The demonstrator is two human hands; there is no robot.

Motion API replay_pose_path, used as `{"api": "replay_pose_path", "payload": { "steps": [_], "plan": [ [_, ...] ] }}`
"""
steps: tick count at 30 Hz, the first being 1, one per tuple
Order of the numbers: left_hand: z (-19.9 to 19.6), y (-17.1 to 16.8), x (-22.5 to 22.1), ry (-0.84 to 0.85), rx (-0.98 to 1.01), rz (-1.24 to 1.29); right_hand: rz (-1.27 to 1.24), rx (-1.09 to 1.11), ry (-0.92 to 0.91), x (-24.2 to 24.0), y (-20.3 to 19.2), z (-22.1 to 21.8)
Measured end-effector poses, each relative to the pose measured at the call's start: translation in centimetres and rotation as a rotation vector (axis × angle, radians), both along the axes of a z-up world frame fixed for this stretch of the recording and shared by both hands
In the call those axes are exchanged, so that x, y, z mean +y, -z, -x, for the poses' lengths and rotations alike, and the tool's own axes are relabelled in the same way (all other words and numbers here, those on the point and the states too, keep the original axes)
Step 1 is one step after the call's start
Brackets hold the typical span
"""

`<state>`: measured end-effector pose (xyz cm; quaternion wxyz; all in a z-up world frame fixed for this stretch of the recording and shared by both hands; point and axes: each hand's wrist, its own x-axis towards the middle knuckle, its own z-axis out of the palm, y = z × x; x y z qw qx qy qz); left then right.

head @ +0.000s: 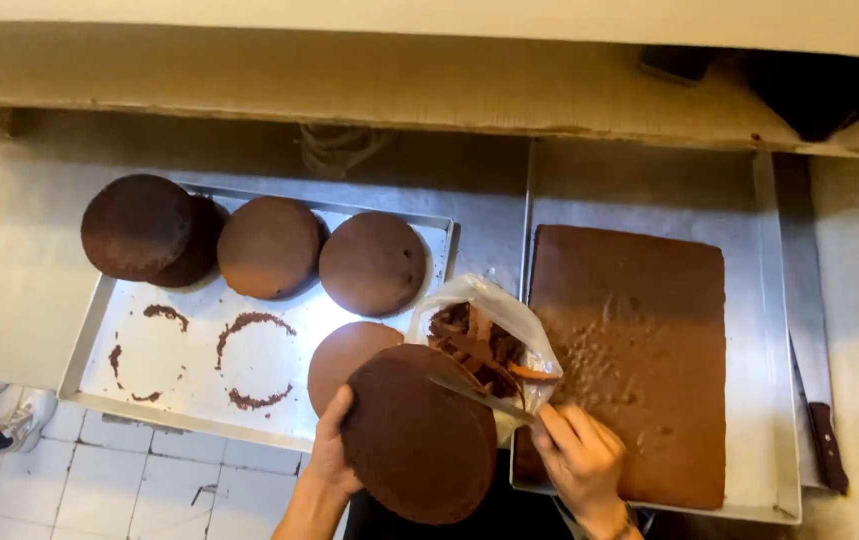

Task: The person trims the edges and tops of circular chocolate cakes with a long knife.

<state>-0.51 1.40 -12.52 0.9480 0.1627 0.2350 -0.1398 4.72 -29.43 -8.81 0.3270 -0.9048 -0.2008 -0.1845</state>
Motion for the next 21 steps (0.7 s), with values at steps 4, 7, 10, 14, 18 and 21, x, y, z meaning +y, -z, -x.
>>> {"api": "replay_pose_path", "payload": {
  "steps": [4,7,10,14,18,21],
  "plan": [
    [0.3,0.7,0.1,0.154,-0.004,0.026,-0.018,0.043,-0.058,1.9,-2.9,-1.6],
    [-0.6,0.0,1.1,0.140,-0.025,0.062,-0.036,0.094,-0.115,0.9,-2.2,-1.3],
    [-1.2,-0.4,1.6,0.167,-0.022,0.036,-0.010,0.112,-0.109,0.2,-1.2,-1.5],
    [-1.8,-1.6,1.0,0.348,-0.011,-0.126,0.028,0.103,-0.178,1.2,-2.4,-2.6],
    [-3.3,-2.6,2.1,0.408,-0.044,-0.069,0.047,0.120,-0.221,-1.0,-1.2,-2.2],
    [-5.2,-4.2,2.1,0.532,-0.125,-0.186,0.073,0.090,-0.225,0.6,-4.4,-3.6]
  ]
}}
